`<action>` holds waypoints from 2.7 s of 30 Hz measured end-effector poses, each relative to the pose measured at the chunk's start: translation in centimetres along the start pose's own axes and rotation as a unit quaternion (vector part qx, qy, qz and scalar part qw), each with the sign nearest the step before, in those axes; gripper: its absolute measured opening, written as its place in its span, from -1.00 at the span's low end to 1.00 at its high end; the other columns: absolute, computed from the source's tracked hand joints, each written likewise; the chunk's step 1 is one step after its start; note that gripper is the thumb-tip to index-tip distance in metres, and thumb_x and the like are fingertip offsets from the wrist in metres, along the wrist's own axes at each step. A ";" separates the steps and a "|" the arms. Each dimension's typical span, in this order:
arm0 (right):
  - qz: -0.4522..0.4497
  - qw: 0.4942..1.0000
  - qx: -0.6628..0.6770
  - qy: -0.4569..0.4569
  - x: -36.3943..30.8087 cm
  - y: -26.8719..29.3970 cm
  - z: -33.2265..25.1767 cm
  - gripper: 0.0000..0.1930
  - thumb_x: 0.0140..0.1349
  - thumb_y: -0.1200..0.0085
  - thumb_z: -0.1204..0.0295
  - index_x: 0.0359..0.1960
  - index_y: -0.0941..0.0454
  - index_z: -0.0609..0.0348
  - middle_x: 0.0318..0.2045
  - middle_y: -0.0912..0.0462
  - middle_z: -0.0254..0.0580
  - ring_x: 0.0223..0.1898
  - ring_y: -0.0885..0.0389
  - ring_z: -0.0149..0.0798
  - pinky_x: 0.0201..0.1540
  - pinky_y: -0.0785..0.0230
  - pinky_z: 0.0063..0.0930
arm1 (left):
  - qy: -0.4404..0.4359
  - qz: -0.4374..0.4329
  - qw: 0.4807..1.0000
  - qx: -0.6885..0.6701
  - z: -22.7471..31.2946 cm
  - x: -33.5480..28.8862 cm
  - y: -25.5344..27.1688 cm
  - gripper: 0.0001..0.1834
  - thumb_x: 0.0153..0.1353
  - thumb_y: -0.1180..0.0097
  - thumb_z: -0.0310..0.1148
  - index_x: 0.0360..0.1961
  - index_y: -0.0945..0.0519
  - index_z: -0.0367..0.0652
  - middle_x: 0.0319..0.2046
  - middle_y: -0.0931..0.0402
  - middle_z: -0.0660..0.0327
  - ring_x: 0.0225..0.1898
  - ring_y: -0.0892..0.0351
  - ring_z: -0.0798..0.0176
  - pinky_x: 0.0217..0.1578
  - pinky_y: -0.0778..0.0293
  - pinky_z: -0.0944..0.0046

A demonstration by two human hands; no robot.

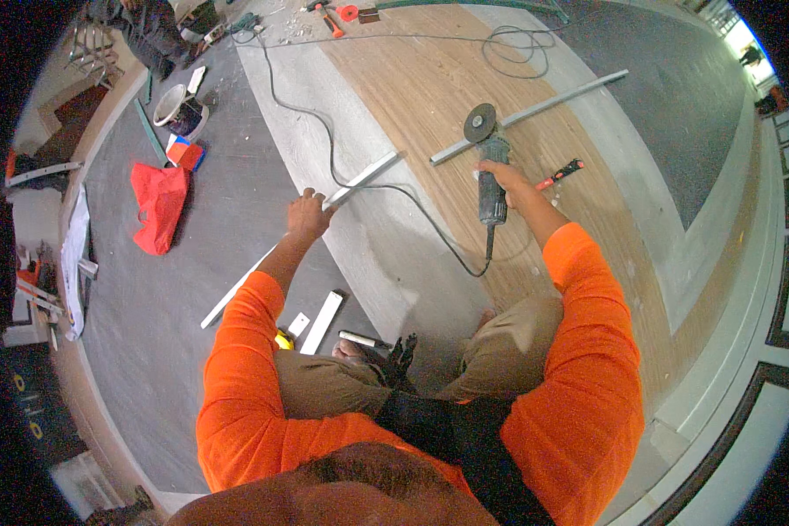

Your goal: The person measures a long metal strip with a tape measure and marks it with a marker. They then use an angle grinder to cut the metal strip, producing sparks. Finally, the person picks up the cut piece and places it against a wall to check the fit.

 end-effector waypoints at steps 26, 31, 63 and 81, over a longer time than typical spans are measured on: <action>-0.039 0.994 0.092 0.047 5.1 0.0 3.5 -0.49 0.04 -0.39 0.07 -0.09 -0.57 0.12 -0.38 -0.62 -0.23 -0.44 -0.59 -0.26 -0.36 -0.51 -0.26 | 0.035 -0.345 0.565 -0.749 30.0 0.0 1.5 -0.48 0.02 -0.50 -0.28 -0.02 -0.53 -0.12 -0.25 -0.59 0.24 -0.30 -0.62 0.25 -0.31 -0.61 0.12; -0.076 0.984 0.133 0.089 0.4 -4.6 1.7 -0.53 0.04 -0.40 0.11 -0.15 -0.62 0.20 -0.34 -0.65 -0.16 -0.44 -0.62 -0.26 -0.39 -0.51 -0.23 | 0.072 -0.355 0.558 -0.746 27.4 -0.3 2.1 -0.60 0.02 -0.48 -0.32 -0.16 -0.56 -0.13 -0.42 -0.54 0.29 -0.47 -0.56 0.29 -0.45 -0.60 0.19; 0.146 0.794 -0.524 0.271 21.0 7.0 3.1 -0.44 0.27 -0.07 -0.07 -0.31 -0.67 0.32 -0.43 -0.69 -0.05 -0.45 -0.63 -0.17 -0.35 -0.52 -0.22 | 0.206 -0.063 0.637 -0.740 -1.6 -15.3 -2.8 -0.30 -0.08 -0.48 -0.45 0.09 -0.37 -0.31 -0.26 -0.55 0.11 -0.32 -0.59 0.20 -0.25 -0.57 0.17; 0.155 0.859 0.486 0.038 23.5 -0.2 -2.0 -0.66 0.24 -0.19 0.13 -0.23 -0.43 0.12 -0.38 -0.47 -0.17 -0.35 -0.47 -0.06 -0.22 -0.43 0.06 | 0.385 0.106 0.532 -0.747 -7.9 -23.9 -3.1 -0.55 0.00 -0.32 -0.47 -0.07 -0.46 -0.31 -0.34 -0.58 0.09 -0.36 -0.63 0.13 -0.36 -0.60 0.14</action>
Point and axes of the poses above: each hand's wrist, its own x-axis towards the middle knuckle, its own y-axis out of the back of the hand, z = x × y, the point moved 2 cm from there along x, towards the middle knuckle
